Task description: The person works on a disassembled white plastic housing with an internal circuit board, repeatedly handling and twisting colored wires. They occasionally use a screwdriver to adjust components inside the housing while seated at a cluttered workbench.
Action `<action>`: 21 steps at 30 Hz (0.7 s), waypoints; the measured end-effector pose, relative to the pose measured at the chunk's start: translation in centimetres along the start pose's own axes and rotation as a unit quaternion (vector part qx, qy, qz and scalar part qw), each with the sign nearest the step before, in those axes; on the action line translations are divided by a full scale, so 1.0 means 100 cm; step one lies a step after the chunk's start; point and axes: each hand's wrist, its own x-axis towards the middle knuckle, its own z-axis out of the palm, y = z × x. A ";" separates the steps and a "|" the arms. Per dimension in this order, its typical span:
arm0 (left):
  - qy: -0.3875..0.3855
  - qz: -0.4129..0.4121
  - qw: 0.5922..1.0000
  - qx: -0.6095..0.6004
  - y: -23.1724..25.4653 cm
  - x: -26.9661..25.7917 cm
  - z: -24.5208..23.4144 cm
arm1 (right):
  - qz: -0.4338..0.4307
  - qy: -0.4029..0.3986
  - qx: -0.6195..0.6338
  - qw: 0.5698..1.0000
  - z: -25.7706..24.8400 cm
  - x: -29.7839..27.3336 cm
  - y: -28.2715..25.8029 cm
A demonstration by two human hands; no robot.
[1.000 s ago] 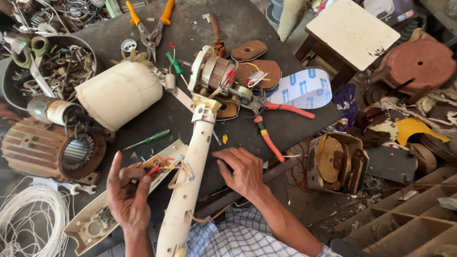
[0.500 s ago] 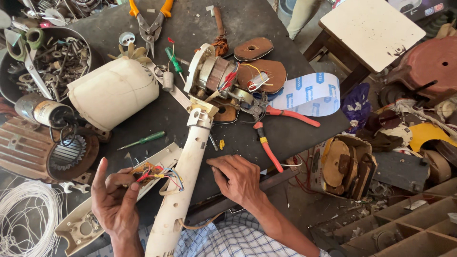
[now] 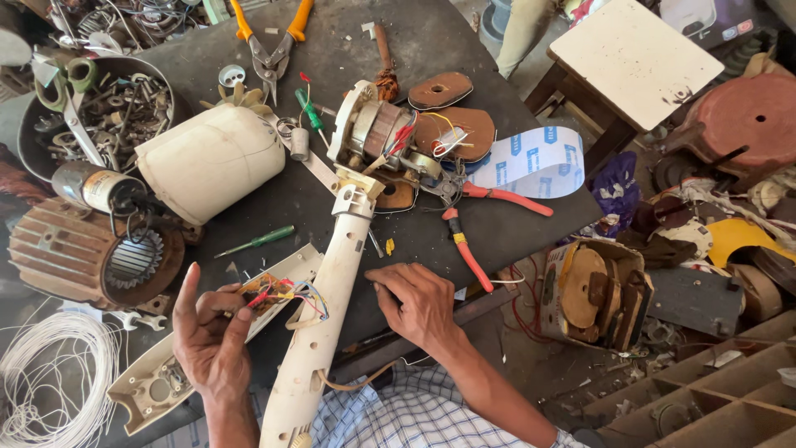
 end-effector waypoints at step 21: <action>-0.010 0.001 1.000 0.011 -0.002 0.000 -0.001 | 0.039 -0.043 0.038 0.998 -0.009 0.005 -0.003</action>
